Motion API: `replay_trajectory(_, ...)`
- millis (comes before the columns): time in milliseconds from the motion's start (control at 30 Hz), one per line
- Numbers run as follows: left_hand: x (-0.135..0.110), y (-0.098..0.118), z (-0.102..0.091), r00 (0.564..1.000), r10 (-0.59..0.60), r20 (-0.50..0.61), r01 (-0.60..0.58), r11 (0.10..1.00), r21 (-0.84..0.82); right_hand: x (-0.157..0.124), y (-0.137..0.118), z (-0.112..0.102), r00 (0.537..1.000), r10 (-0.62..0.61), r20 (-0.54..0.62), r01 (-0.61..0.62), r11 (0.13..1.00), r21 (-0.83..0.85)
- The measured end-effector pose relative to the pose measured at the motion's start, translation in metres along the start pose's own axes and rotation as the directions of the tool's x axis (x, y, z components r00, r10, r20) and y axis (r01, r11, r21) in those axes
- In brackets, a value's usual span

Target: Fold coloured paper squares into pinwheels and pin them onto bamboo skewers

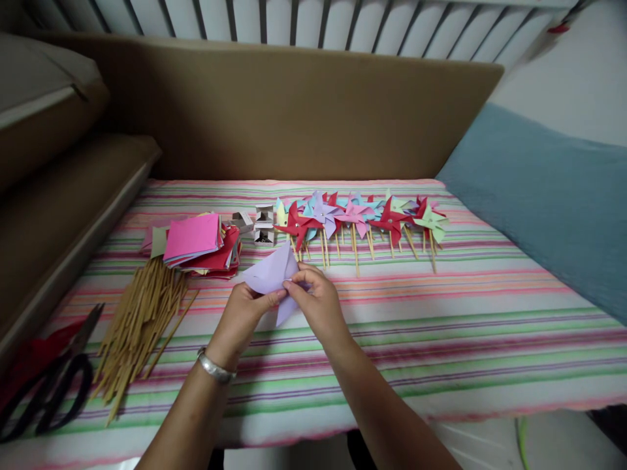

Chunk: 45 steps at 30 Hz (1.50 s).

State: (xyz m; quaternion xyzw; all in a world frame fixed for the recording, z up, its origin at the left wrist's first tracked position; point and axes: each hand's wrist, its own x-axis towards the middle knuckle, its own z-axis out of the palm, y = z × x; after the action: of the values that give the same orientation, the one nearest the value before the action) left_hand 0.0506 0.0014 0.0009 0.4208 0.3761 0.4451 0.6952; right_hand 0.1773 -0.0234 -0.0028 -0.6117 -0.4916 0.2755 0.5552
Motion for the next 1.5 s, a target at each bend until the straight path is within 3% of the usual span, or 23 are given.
replay_trajectory(333,0.001,-0.002,-0.004,1.0,0.021,-0.003,-0.021,0.997,0.069,0.0,-0.001,0.001,0.999,0.04,0.021,-0.04,0.999,-0.008)
replay_trajectory(433,0.002,-0.004,-0.005,0.999,0.005,-0.048,-0.001,0.998,0.067,0.0,-0.001,0.001,0.998,0.026,0.055,-0.027,1.0,0.015)
replay_trajectory(533,0.003,-0.005,-0.006,0.993,-0.022,-0.12,0.026,0.999,0.032,0.002,-0.001,0.0,0.994,0.09,0.068,-0.097,0.989,0.112)
replay_trajectory(633,0.003,-0.005,-0.007,0.99,-0.038,-0.139,0.041,0.999,0.018,0.005,0.0,-0.002,0.973,0.205,0.109,-0.23,0.918,0.324)
replay_trajectory(767,0.004,-0.005,-0.008,0.992,-0.039,-0.117,0.046,0.997,0.057,0.005,0.001,-0.004,0.933,0.267,0.242,-0.352,0.814,0.461)
replay_trajectory(933,0.003,-0.005,-0.005,0.994,-0.069,-0.08,0.074,0.995,0.064,0.006,0.0,-0.003,0.919,0.269,0.288,-0.38,0.795,0.472)
replay_trajectory(1200,0.001,0.002,-0.012,0.97,-0.174,0.17,0.188,0.979,-0.074,0.007,-0.004,-0.007,0.906,0.29,0.309,-0.42,0.709,0.566)
replay_trajectory(1500,0.004,0.0,-0.021,0.971,-0.202,0.13,0.211,0.976,-0.059,0.005,-0.007,-0.006,0.891,0.303,0.339,-0.451,0.678,0.58)
